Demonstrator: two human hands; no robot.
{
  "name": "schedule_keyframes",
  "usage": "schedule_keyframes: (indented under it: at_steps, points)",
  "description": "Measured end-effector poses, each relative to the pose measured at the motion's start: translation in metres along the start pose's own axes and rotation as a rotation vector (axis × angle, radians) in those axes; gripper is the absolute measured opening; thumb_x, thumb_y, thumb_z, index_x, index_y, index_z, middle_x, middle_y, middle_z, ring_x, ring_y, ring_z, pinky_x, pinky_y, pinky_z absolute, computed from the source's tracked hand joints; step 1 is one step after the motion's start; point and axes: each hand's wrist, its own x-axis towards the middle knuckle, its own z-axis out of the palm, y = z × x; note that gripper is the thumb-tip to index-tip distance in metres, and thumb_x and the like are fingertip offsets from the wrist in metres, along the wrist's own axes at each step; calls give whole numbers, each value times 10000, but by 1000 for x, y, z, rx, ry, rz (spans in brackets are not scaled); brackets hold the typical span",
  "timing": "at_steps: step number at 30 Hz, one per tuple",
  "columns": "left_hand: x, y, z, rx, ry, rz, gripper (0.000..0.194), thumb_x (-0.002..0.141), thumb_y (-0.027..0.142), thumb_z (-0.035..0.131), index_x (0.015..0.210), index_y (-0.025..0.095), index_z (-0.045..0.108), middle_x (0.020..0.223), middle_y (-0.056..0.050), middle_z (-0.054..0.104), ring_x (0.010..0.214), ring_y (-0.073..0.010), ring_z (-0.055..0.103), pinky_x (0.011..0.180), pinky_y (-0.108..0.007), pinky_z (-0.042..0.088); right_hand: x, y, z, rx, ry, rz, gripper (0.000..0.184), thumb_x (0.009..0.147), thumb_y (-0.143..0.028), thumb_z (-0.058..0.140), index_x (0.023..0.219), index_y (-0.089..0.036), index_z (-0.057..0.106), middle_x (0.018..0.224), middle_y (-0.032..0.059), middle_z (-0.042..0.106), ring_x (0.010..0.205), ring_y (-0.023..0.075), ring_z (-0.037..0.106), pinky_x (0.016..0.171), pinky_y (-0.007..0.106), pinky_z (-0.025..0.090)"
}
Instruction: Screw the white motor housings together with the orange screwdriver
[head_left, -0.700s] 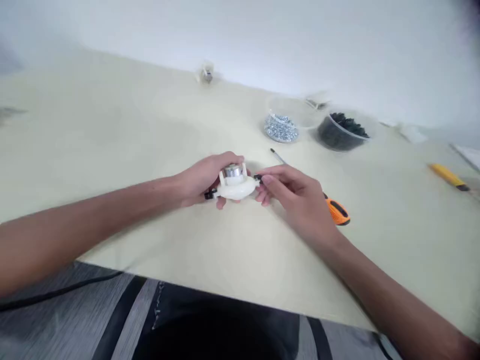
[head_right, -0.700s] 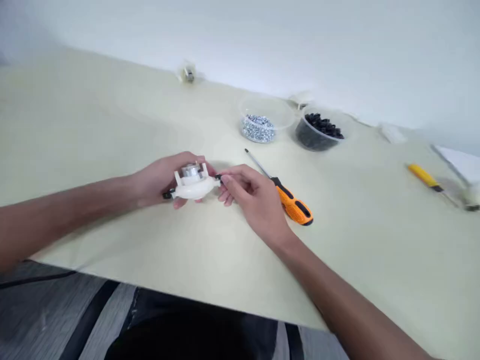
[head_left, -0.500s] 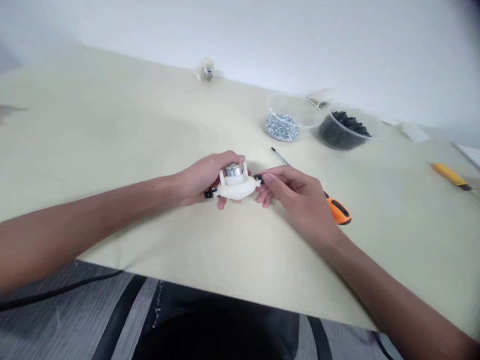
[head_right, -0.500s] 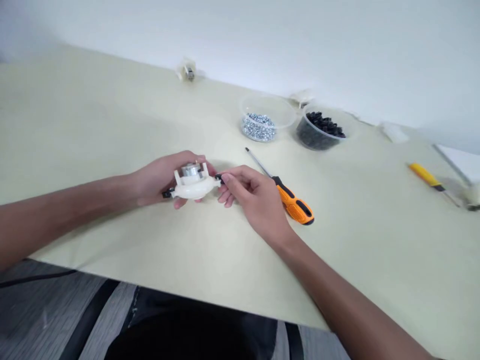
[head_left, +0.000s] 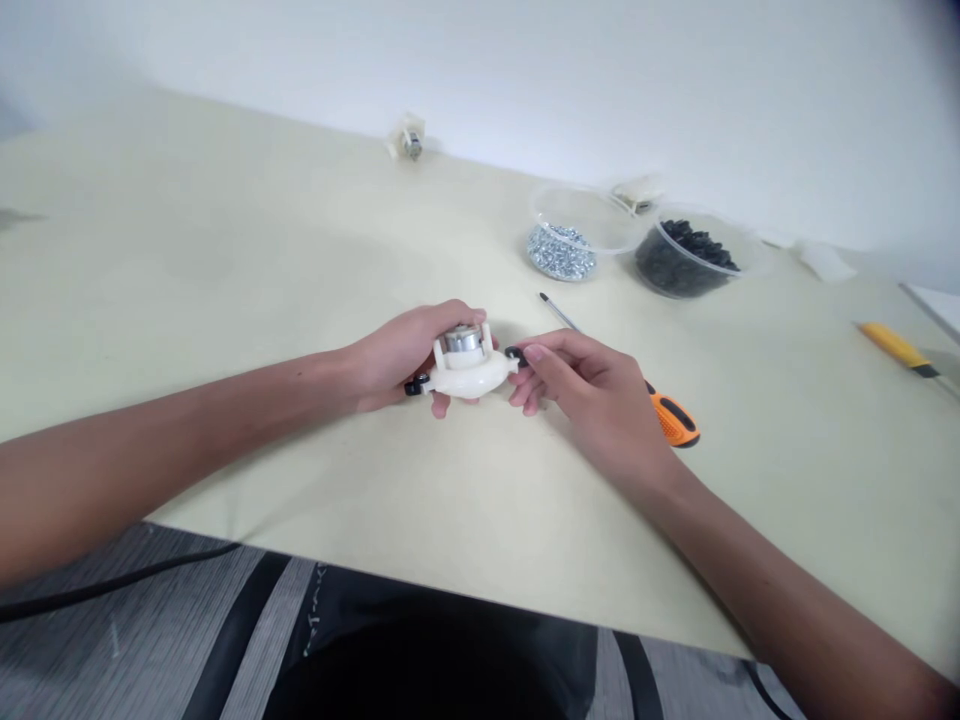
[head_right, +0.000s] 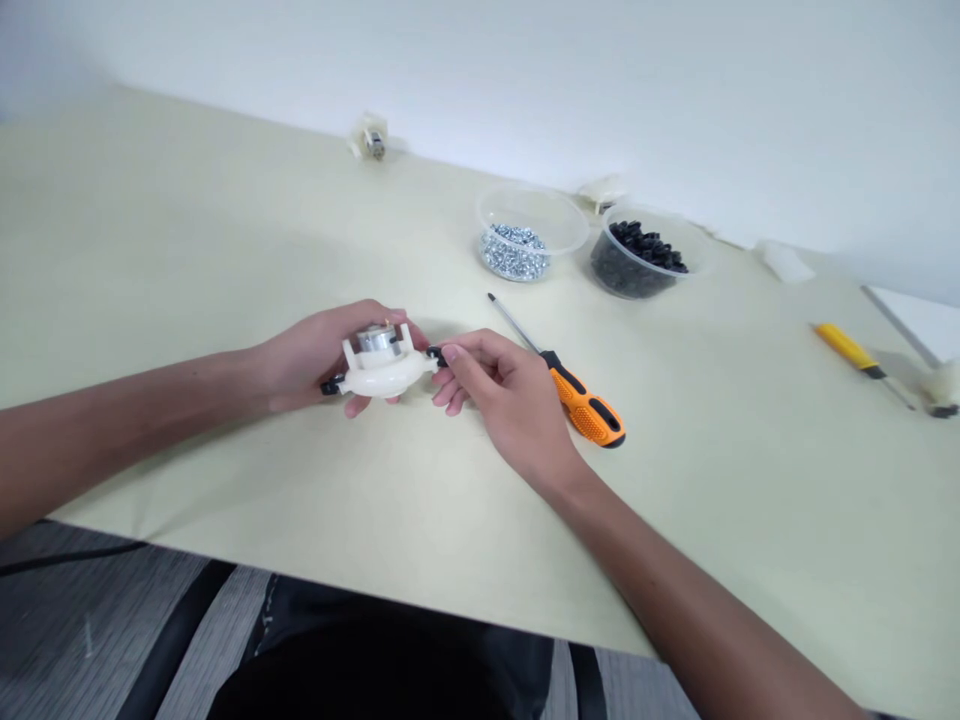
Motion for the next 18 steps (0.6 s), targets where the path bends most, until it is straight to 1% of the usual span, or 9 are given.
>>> schedule_keyframes:
  at_steps: [5, 18]
  points:
    - [1, 0, 0, 1, 1, -2, 288, 842, 436, 554, 757, 179, 654, 703, -69, 666, 600, -184, 646, 380, -211, 396, 0, 1, 0, -8, 3, -8, 224, 914, -365, 610, 879, -157, 682, 718, 19, 702, 597, 101, 656, 582, 211, 548]
    - [0, 2, -1, 37, -12, -7, 279, 871, 405, 522, 782, 171, 646, 722, -63, 659, 600, -168, 639, 385, -205, 427, -1, 1, -2, -76, 34, -52, 164, 902, -316, 627, 919, -172, 705, 698, 10, 699, 632, 109, 664, 631, 219, 553]
